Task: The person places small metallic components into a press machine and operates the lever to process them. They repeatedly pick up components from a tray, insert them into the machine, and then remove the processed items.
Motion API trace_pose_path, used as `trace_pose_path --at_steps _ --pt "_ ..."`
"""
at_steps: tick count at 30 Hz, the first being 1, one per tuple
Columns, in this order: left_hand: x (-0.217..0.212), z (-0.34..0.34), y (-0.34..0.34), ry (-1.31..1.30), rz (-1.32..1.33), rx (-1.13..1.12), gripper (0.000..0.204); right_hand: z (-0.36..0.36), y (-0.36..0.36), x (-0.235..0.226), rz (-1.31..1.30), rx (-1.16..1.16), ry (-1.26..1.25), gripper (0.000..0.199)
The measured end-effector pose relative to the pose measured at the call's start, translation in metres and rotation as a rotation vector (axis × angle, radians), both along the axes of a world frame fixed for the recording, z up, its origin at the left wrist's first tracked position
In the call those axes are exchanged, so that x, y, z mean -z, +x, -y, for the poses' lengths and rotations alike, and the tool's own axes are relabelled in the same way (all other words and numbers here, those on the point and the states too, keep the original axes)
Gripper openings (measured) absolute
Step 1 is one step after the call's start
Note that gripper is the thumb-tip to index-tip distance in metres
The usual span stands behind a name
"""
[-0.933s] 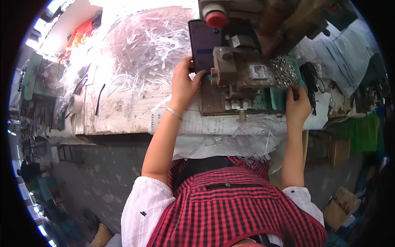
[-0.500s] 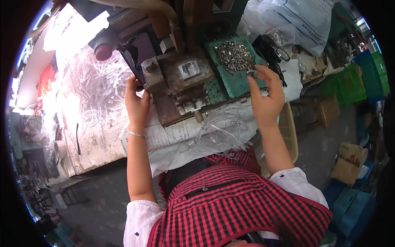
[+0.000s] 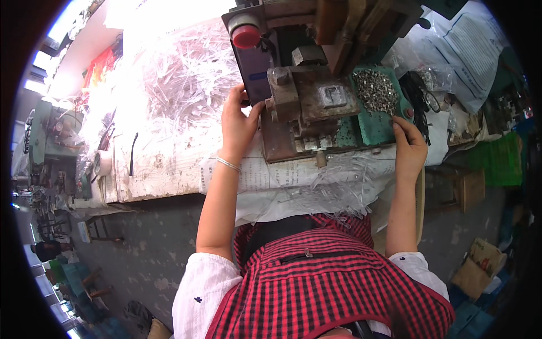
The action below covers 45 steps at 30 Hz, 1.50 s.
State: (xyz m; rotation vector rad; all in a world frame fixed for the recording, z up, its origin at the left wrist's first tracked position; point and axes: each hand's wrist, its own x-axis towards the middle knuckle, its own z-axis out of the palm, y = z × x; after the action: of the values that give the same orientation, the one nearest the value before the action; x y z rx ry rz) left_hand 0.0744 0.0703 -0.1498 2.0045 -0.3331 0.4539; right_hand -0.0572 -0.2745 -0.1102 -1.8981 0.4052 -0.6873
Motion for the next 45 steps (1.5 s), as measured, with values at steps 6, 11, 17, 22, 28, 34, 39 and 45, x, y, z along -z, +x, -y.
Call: trace_pose_path --at_steps 6,11,17,22,28,34,39,45 --pt "-0.004 0.005 -0.002 -0.024 -0.011 -0.007 0.049 -0.005 0.004 0.003 0.059 -0.034 0.086 0.016" --pt "-0.005 0.004 -0.001 0.015 0.015 -0.013 0.047 -0.013 0.011 0.003 0.117 -0.034 0.100 0.016" --pt "0.000 0.000 0.002 0.046 0.063 -0.030 0.048 -0.003 0.011 0.013 0.076 -0.054 0.159 0.020" --pt "-0.003 0.001 0.002 0.071 0.043 -0.016 0.049 -0.010 0.013 0.007 0.145 -0.027 0.129 0.018" --pt "-0.002 0.000 0.001 0.065 0.038 -0.042 0.050 -0.015 0.017 0.003 0.163 -0.042 0.176 0.018" --pt "-0.004 -0.001 0.001 0.056 0.014 -0.023 0.050 -0.016 0.018 0.003 0.162 -0.044 0.159 0.018" --pt "-0.004 0.000 0.001 0.073 0.010 -0.034 0.051 -0.015 0.022 0.001 0.183 -0.048 0.189 0.017" --pt "-0.003 -0.002 0.002 0.066 0.010 -0.021 0.054 -0.014 0.027 0.003 0.184 -0.050 0.169 0.017"
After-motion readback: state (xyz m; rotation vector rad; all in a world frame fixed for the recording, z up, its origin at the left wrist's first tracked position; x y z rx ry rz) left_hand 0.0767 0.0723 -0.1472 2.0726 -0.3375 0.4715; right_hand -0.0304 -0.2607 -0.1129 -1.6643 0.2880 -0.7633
